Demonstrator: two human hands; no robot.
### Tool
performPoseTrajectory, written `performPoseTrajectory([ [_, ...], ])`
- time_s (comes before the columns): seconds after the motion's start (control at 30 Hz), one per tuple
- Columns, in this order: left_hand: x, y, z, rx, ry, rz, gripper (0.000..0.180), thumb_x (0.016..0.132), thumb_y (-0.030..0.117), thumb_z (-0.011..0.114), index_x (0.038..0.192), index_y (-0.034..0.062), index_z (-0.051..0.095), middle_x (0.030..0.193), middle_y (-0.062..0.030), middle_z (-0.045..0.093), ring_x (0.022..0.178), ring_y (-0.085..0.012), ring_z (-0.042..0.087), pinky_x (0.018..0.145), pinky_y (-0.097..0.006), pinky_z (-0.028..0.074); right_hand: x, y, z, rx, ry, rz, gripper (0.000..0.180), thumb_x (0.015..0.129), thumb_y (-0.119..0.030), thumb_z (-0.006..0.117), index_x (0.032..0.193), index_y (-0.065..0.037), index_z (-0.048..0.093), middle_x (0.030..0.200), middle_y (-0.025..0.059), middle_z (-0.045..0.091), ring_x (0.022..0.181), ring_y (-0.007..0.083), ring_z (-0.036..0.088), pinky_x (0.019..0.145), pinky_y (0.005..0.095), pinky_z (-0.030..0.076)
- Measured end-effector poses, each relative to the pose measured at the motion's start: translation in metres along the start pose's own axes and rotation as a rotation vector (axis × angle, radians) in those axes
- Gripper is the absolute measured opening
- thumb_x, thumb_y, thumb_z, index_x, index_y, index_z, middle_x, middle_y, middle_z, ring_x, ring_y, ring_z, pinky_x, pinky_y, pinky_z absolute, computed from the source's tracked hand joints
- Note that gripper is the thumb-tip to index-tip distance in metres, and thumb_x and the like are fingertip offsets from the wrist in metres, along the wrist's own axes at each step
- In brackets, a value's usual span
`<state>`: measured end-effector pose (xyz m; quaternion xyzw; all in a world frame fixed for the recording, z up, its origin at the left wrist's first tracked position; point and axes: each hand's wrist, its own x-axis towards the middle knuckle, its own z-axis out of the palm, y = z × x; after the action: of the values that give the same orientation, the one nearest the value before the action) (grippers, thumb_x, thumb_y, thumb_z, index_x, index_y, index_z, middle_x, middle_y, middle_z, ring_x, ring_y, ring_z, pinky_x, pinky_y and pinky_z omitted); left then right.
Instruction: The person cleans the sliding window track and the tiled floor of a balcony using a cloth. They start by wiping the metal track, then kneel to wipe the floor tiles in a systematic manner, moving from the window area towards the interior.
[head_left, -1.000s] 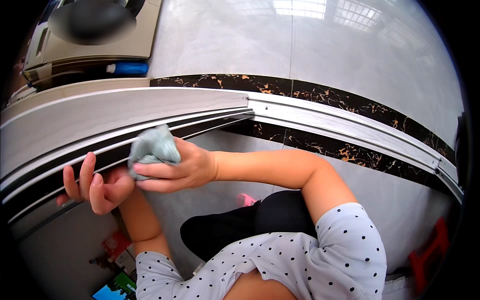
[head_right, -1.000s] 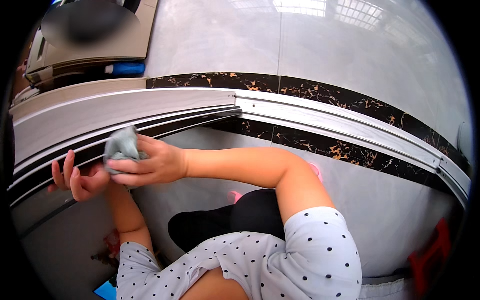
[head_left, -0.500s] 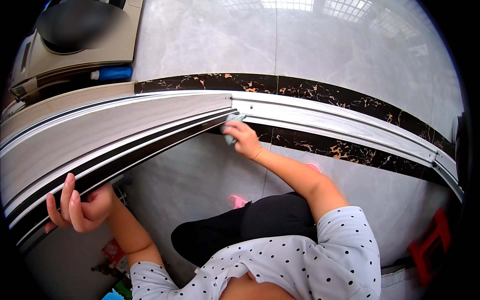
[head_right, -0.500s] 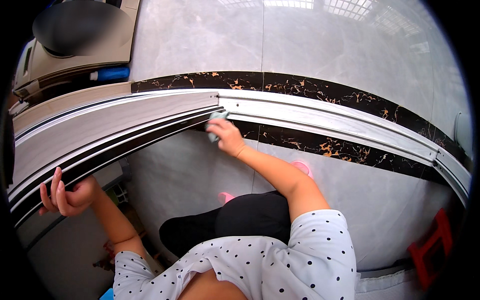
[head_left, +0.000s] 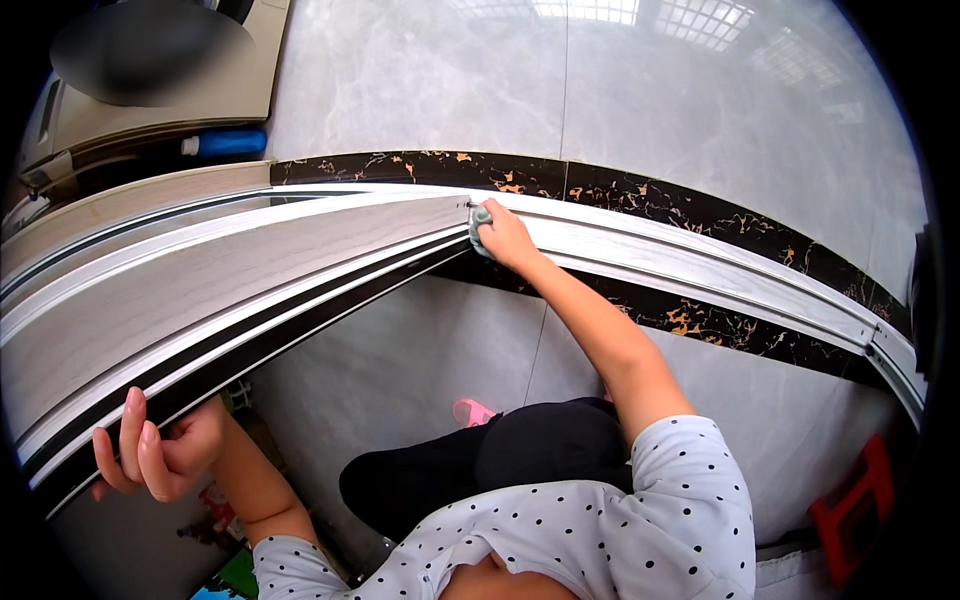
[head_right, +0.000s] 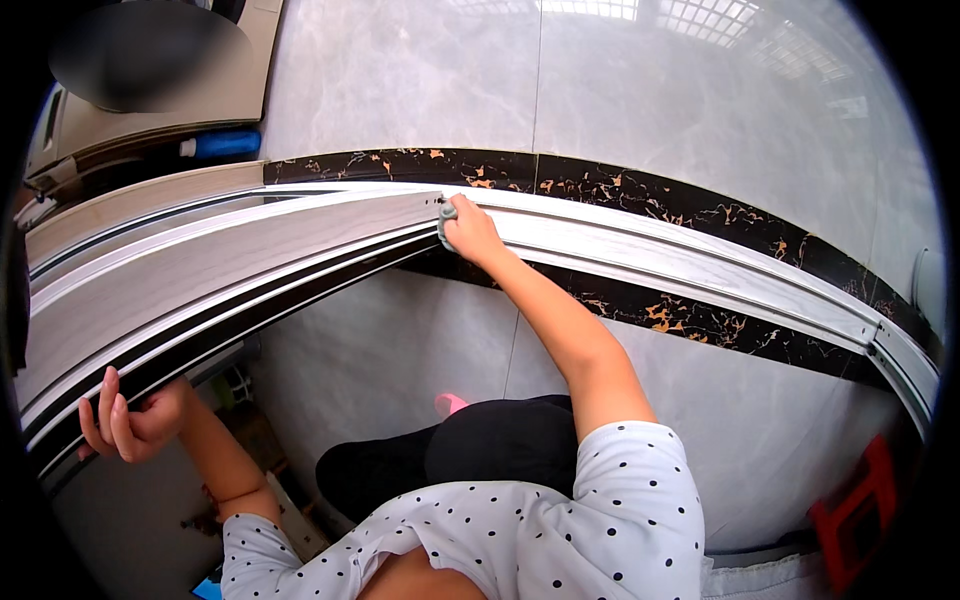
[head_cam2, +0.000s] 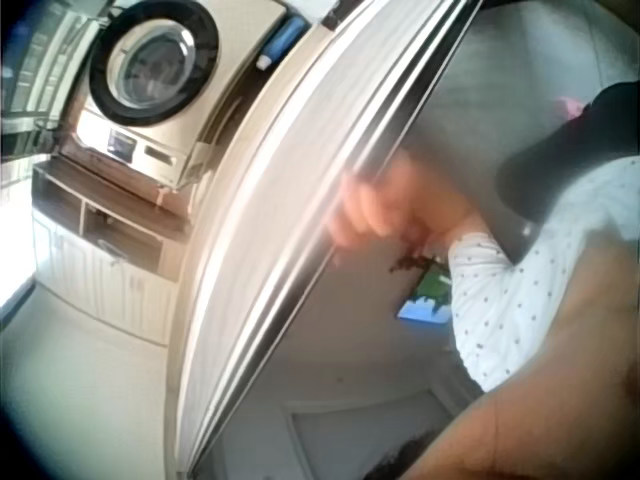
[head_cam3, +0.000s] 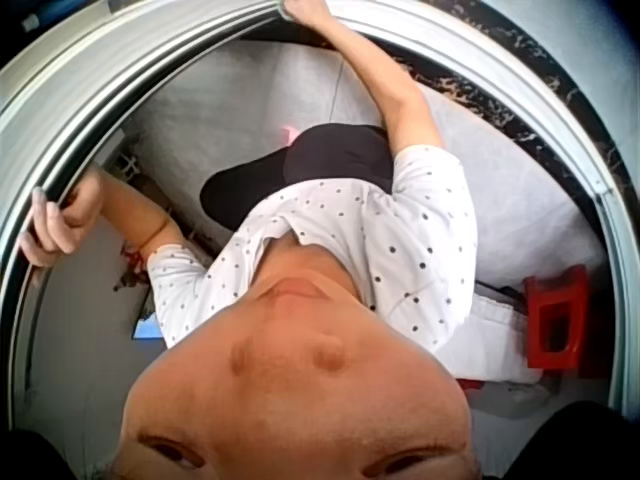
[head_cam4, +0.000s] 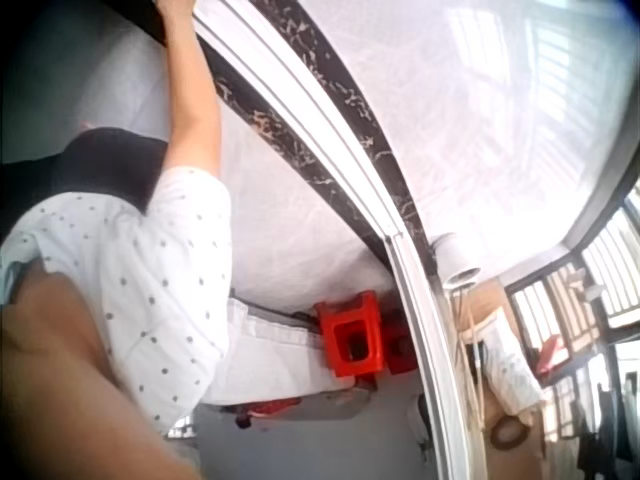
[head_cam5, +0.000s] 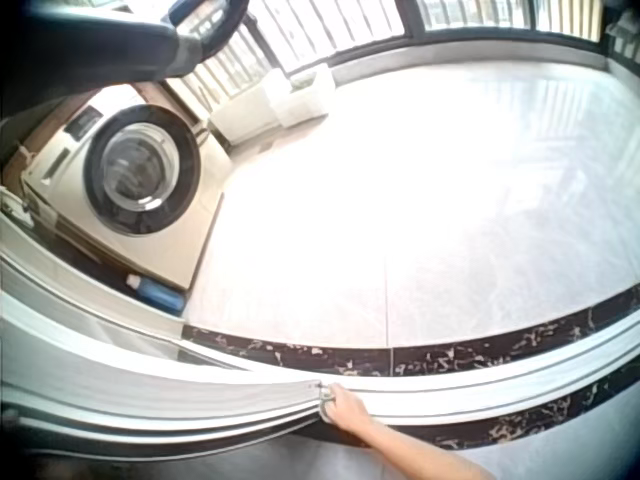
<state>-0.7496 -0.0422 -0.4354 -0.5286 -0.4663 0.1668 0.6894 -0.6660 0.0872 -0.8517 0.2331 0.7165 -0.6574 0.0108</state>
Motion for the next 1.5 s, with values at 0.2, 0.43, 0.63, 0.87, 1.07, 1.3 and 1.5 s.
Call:
performPoseTrajectory([
  [0.2,0.002,0.001,-0.003,-0.009,-0.017,-0.02,0.013,0.091,0.01,0.029,0.084,0.0106,0.041,0.061,0.0039,0.055,0.085,-0.0183,0.054,0.105,-0.041,0.026,-0.026,-0.044,-0.011,0.137,-0.087,-0.19,0.027,0.075,-0.012,0.043,0.099,-0.003,0.05,0.097,0.0213,0.055,0.093,0.0388,0.052,0.079,0.0426,0.043],
  [0.43,-0.003,0.006,0.003,-0.012,0.031,-0.029,0.014,0.091,0.011,0.03,0.083,0.0104,0.04,0.061,0.0041,0.055,0.085,-0.0183,0.054,0.105,-0.041,0.026,0.014,-0.012,-0.009,-0.13,-0.114,-0.088,0.027,0.074,-0.009,0.042,0.098,-0.001,0.051,0.093,0.0224,0.056,0.09,0.0404,0.052,0.079,0.0428,0.043],
  [0.63,-0.001,0.003,-0.004,0.02,-0.048,0.022,0.01,0.092,0.015,0.039,0.083,0.0101,0.041,0.064,0.0055,0.053,0.084,-0.0171,0.053,0.105,-0.04,0.027,-0.04,-0.017,-0.006,0.864,0.024,0.257,0.022,0.072,-0.003,0.044,0.092,-0.001,0.052,0.081,0.0043,0.054,0.076,0.0127,0.05,0.068,0.0253,0.043],
  [0.87,0.002,0.004,0.002,0.015,0.012,-0.012,0.012,0.088,0.01,0.032,0.081,0.011,0.042,0.062,0.0042,0.057,0.083,-0.018,0.053,0.104,-0.04,0.028,-0.052,0.056,0.056,0.763,0.396,0.514,0.036,0.076,-0.006,0.052,0.11,0.001,0.043,0.103,0.0117,0.053,0.092,0.0203,0.053,0.083,0.0282,0.042],
  [1.07,-0.003,0.003,-0.002,-0.046,0.002,0.0,0.013,0.091,0.011,0.031,0.082,0.0115,0.042,0.061,0.0058,0.055,0.084,-0.0162,0.052,0.105,-0.038,0.026,-0.048,-0.001,0.039,1.32,0.161,0.618,0.022,0.083,-0.004,0.045,0.105,0.0,0.042,0.1,0.0129,0.051,0.091,0.0266,0.055,0.073,0.0466,0.049],
  [1.3,0.0,0.006,0.0,-0.093,-0.006,-0.041,0.012,0.09,0.015,0.036,0.081,0.0106,0.042,0.064,0.0063,0.055,0.085,-0.0163,0.05,0.108,-0.041,0.019,-0.055,0.002,0.031,1.18,-0.16,0.559,0.025,0.073,0.004,0.045,0.097,-0.004,0.049,0.085,0.005,0.054,0.075,0.0177,0.054,0.065,0.0331,0.046],
  [1.5,0.005,0.025,-0.061,-0.575,-0.468,-0.366,0.01,0.085,0.008,0.04,0.085,0.0126,0.049,0.085,-0.0013,0.065,0.097,-0.023,0.053,0.108,-0.043,0.015,-0.078,0.007,0.013,1.138,-0.281,0.811,0.014,0.081,-0.006,0.048,0.093,-0.006,0.054,0.086,0.0061,0.056,0.077,0.0192,0.057,0.063,0.0368,0.048],
])
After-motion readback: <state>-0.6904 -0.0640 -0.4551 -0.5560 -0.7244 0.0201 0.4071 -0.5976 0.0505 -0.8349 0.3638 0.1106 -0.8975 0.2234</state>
